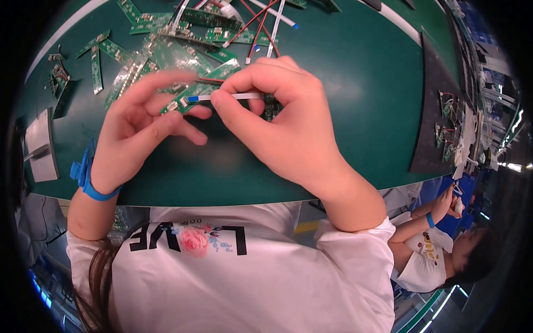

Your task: The person connects cables and connectors to small circuit boards by hand on an assembly line.

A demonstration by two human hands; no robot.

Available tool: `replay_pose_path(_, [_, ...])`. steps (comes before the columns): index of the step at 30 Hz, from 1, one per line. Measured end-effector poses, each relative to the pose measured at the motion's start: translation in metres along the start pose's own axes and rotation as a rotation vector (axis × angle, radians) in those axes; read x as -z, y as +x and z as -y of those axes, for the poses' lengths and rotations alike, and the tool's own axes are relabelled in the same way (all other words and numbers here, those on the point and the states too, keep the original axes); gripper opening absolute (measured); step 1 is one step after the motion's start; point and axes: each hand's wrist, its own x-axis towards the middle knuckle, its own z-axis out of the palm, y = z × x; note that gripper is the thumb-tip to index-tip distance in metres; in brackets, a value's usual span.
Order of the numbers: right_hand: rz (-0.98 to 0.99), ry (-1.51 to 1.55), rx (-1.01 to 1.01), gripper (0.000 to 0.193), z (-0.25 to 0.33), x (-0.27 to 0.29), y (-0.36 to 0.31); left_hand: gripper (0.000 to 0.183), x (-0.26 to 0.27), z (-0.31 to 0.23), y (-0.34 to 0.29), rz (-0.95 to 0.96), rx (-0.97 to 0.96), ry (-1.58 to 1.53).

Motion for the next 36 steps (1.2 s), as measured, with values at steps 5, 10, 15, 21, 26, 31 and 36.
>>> replay_pose_path(5, [0.026,-0.153,0.111,0.007,-0.002,-0.003,-0.004,0.050,0.002,0.002,-0.001,0.010,0.046,-0.029])
replay_pose_path(10, [-0.037,-0.267,0.209,0.008,-0.007,-0.006,-0.005,0.056,0.002,0.004,-0.001,-0.059,0.085,-0.055])
replay_pose_path(15, [-0.068,-0.251,0.229,0.007,-0.014,-0.006,-0.004,0.056,-0.003,-0.010,-0.001,-0.118,-0.283,0.607])
replay_pose_path(21, [0.002,-0.174,0.281,0.007,-0.005,-0.010,-0.008,0.053,0.002,-0.001,-0.005,-0.124,-0.064,0.056])
replay_pose_path(26, [-0.067,-0.240,0.314,0.007,-0.012,-0.013,-0.010,0.044,0.005,-0.009,-0.003,-0.048,0.186,-0.025])
replay_pose_path(31, [-0.174,-0.229,0.258,0.008,-0.014,-0.015,-0.011,0.042,0.006,-0.012,-0.001,-0.112,0.234,-0.169])
replay_pose_path(36, [-0.139,-0.150,0.319,0.008,-0.006,-0.021,-0.011,0.039,0.008,-0.011,0.001,-0.094,0.257,-0.205])
